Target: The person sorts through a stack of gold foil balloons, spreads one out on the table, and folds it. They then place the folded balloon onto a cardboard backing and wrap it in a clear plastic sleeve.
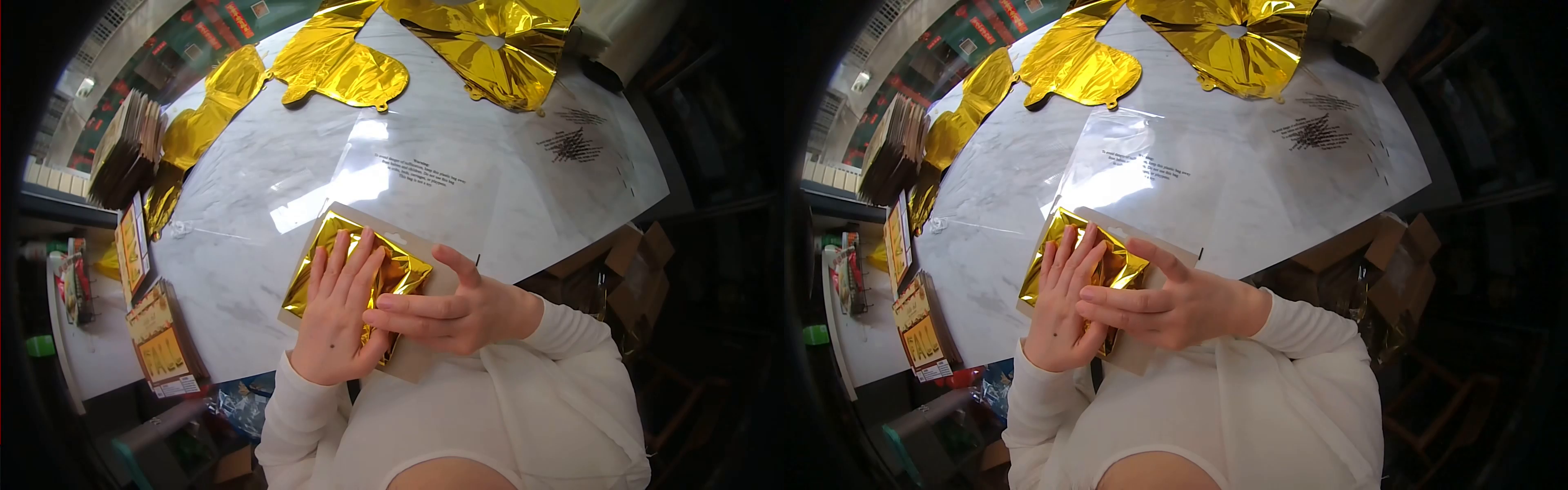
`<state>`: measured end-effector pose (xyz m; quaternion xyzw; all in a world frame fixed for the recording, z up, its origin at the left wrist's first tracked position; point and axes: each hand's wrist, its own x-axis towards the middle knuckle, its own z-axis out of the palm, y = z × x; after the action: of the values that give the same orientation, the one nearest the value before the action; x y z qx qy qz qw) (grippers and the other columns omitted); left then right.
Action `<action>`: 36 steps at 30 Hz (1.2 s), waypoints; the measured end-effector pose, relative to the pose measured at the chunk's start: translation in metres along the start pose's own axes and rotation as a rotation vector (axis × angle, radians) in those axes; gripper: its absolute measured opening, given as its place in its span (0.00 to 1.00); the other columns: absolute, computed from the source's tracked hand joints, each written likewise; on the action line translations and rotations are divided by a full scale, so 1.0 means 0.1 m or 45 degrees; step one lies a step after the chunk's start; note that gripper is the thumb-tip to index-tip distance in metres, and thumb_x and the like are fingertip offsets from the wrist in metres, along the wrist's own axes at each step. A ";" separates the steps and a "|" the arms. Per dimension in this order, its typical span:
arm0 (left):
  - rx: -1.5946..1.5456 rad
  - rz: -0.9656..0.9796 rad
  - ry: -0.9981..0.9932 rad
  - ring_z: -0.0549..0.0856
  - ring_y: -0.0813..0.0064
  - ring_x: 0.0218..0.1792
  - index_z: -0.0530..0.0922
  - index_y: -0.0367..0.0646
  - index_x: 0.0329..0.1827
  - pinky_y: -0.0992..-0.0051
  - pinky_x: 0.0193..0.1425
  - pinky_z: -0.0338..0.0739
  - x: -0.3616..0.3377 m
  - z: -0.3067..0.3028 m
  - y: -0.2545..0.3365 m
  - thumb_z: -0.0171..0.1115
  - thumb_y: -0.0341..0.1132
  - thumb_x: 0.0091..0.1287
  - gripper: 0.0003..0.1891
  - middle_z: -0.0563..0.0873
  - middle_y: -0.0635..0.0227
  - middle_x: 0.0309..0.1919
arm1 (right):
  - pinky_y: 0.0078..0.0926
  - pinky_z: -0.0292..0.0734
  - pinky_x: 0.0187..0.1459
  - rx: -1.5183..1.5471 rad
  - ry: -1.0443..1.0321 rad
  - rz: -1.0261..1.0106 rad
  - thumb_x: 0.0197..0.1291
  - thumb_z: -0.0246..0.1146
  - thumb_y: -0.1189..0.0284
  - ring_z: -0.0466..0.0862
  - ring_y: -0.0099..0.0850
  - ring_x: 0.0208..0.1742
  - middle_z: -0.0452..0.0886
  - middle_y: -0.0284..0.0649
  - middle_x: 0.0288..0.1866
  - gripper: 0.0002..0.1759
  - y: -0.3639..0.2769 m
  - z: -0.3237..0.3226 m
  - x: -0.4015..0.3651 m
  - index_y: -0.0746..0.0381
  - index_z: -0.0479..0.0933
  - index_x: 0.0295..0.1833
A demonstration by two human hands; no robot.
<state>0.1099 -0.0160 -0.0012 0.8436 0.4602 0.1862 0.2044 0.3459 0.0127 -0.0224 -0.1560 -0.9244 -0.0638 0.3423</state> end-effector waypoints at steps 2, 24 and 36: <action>-0.006 0.001 0.005 0.58 0.35 0.85 0.65 0.34 0.82 0.40 0.87 0.45 0.00 0.01 -0.01 0.61 0.38 0.63 0.40 0.63 0.48 0.85 | 0.70 0.48 0.86 -0.012 0.003 -0.007 0.70 0.68 0.67 0.75 0.11 0.74 0.83 0.11 0.67 0.15 0.00 0.01 0.01 0.47 0.87 0.60; 0.026 0.000 0.025 0.60 0.34 0.84 0.67 0.37 0.81 0.37 0.85 0.50 0.03 0.01 0.03 0.68 0.43 0.56 0.46 0.65 0.46 0.84 | 0.68 0.45 0.85 0.374 -0.163 0.251 0.61 0.72 0.68 0.73 0.34 0.81 0.82 0.30 0.73 0.10 0.14 -0.04 0.03 0.51 0.77 0.31; -0.013 -0.010 -0.021 0.58 0.35 0.85 0.64 0.35 0.82 0.39 0.87 0.45 0.01 -0.02 0.02 0.65 0.39 0.62 0.43 0.63 0.48 0.85 | 0.69 0.44 0.86 0.315 -0.066 0.132 0.66 0.72 0.65 0.76 0.31 0.78 0.84 0.26 0.70 0.05 0.12 -0.07 -0.01 0.47 0.82 0.39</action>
<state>0.1111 -0.0157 0.0020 0.8422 0.4610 0.1808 0.2132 0.3550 0.0221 -0.0179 -0.1619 -0.9244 0.0725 0.3377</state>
